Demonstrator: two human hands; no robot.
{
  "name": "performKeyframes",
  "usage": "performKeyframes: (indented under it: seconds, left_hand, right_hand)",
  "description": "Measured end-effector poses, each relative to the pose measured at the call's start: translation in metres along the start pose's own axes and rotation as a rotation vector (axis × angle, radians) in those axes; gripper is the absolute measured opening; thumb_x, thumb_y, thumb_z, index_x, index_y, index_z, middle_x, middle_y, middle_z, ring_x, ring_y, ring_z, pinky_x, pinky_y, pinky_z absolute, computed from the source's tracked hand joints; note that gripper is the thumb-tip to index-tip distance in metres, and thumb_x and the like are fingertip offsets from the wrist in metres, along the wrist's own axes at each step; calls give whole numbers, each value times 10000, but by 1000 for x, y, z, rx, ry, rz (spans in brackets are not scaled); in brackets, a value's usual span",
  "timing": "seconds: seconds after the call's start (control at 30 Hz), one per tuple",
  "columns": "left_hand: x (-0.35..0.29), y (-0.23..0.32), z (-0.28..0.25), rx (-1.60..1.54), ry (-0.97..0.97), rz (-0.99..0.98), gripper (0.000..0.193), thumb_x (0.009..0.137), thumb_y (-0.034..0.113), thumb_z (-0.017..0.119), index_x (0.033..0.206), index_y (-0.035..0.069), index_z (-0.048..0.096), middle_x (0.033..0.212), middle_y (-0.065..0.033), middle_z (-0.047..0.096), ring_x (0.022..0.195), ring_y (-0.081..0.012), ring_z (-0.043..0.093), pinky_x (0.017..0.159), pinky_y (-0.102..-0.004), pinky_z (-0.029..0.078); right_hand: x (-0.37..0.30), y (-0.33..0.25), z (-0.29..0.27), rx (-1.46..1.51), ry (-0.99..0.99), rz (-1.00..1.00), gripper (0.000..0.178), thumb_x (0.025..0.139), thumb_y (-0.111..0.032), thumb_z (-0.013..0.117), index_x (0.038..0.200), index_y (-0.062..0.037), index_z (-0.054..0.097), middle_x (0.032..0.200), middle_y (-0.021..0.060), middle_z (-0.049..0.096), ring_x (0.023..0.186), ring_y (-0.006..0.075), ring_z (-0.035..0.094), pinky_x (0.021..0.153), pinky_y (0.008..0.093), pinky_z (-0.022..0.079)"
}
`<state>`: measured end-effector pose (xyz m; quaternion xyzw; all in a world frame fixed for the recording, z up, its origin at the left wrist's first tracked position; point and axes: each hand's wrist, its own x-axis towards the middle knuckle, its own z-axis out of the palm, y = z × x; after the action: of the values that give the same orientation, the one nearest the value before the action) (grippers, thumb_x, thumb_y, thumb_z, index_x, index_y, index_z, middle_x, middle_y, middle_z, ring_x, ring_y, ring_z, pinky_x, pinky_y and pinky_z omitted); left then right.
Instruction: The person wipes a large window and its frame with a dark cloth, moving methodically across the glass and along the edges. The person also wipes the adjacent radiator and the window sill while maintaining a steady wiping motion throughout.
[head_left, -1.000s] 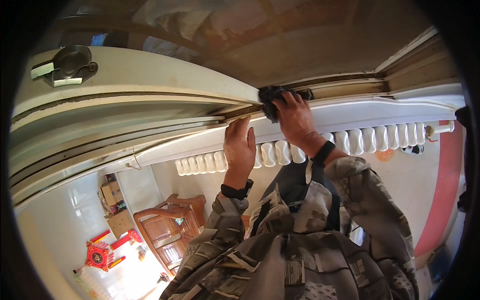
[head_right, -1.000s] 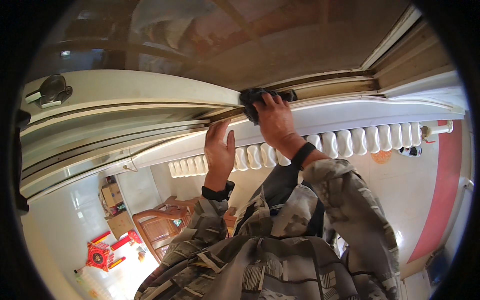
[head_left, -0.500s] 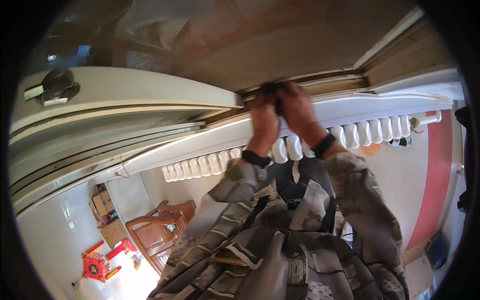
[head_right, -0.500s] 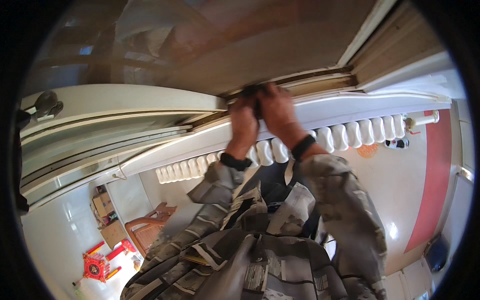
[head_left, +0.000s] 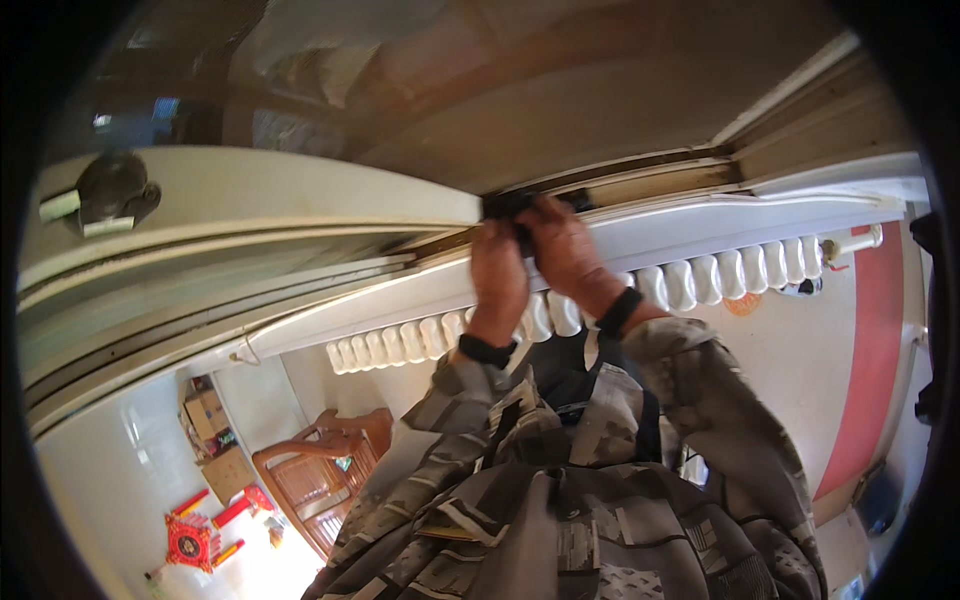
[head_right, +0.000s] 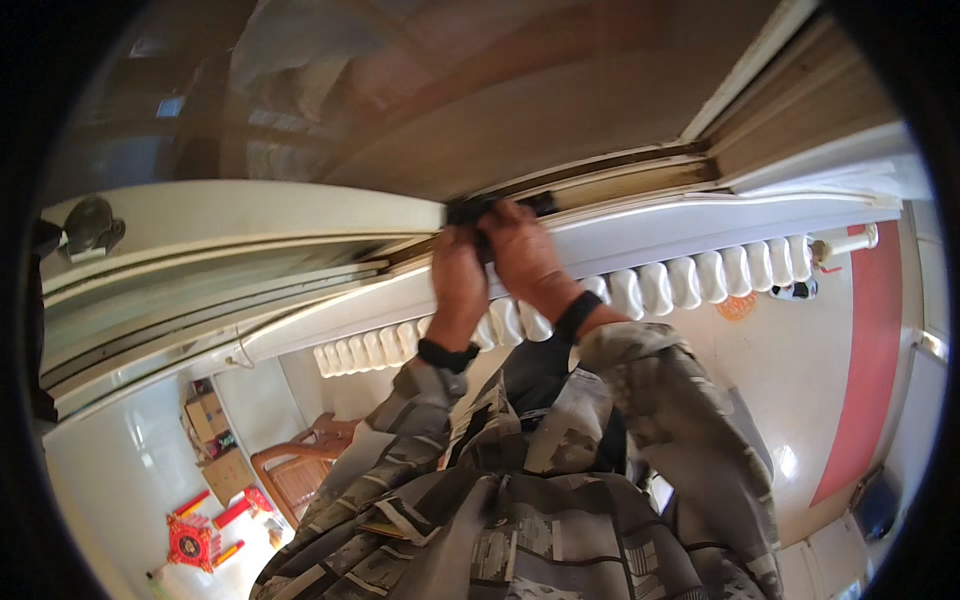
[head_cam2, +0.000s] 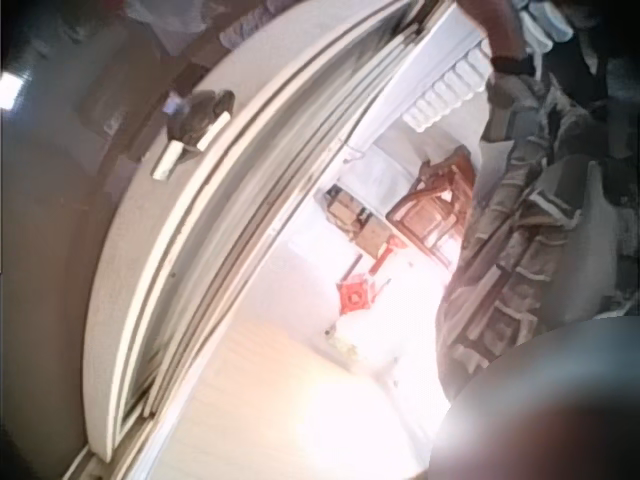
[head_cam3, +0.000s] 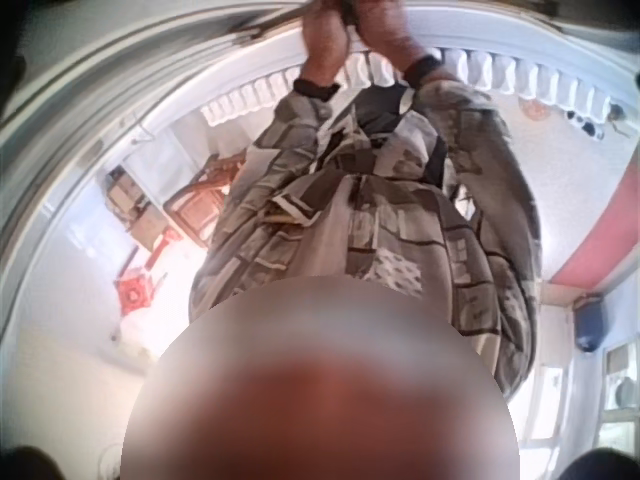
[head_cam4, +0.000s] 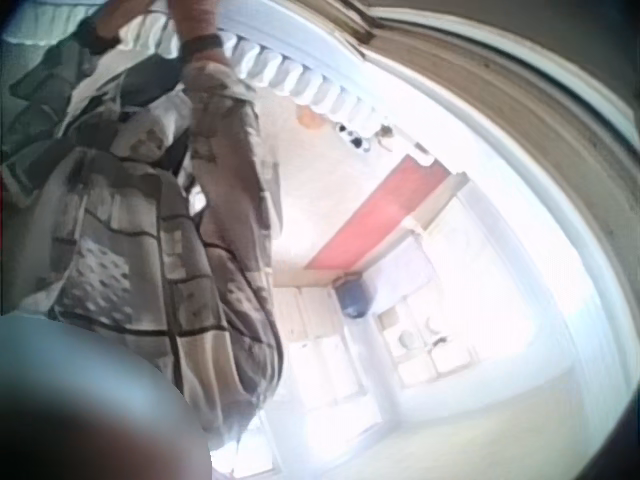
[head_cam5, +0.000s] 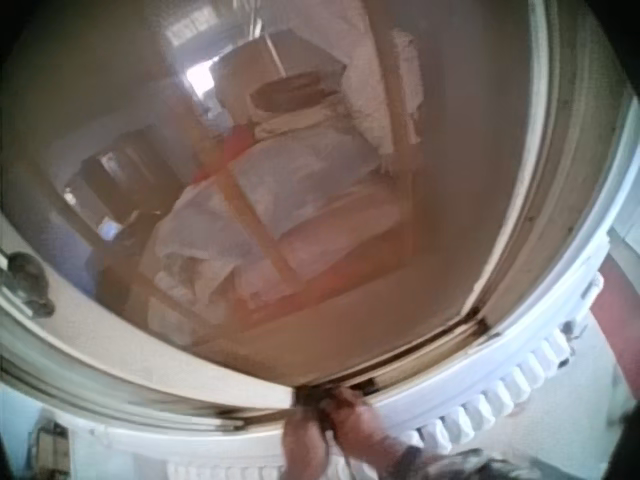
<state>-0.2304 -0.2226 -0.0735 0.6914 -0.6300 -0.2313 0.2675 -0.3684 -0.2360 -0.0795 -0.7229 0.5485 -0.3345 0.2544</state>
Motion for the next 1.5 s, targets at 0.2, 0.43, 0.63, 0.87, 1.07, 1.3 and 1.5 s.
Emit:
performKeyframes:
  seconds: [0.2,0.43,0.63,0.87,1.07,1.3,1.5]
  left_hand:
    - [-17,-11,-29,99,32,62,161,1059,85,579,1112,16,714,1077,-222,715,996,-453,693,851,-535,559]
    - [9,12,24,-99,-95,19,204,1056,75,568,1131,-45,715,1157,-281,704,1070,-452,687,908,-536,557]
    - [14,71,76,277,-291,458,383,966,-4,621,1334,-86,691,1392,-300,671,1306,-467,642,1107,-499,553]
    - [30,163,179,-165,-53,725,269,961,16,594,1186,-52,722,1256,-313,703,1168,-490,672,1029,-543,551]
    - [26,202,190,34,-357,491,450,933,77,739,1374,-8,702,1347,-264,670,1246,-461,648,1100,-506,534]
    - [17,241,198,179,-111,693,574,849,232,884,1362,53,702,1387,-162,667,1364,-392,557,1155,-530,462]
    - [39,241,223,371,-150,723,198,849,156,745,1045,131,739,1168,-83,703,1236,-335,582,960,-517,507]
  right_hand:
    - [-2,-27,9,-83,-13,-95,214,871,-99,706,1081,-63,718,1241,172,616,1223,398,609,1081,494,521]
    - [-9,12,-24,-62,-34,-13,223,886,-94,705,1108,-72,719,1246,148,617,1198,381,635,1052,459,554]
    - [-21,73,-89,-151,6,59,324,864,-45,714,1187,-57,687,1284,189,620,1201,428,634,1044,482,558]
    - [-41,121,-182,-487,84,258,411,896,-33,687,1306,-52,689,1369,207,636,1274,444,621,1120,483,528]
    - [-110,105,-221,-489,333,245,604,922,49,703,1496,-135,669,1680,171,525,1494,440,529,1247,521,444]
    - [-159,94,-209,-197,331,470,346,977,-23,734,1313,-105,761,1519,174,669,1359,417,652,1112,497,547]
    - [-169,86,-196,-130,306,505,297,984,-41,730,1270,-101,783,1444,177,715,1289,414,699,1069,486,578]
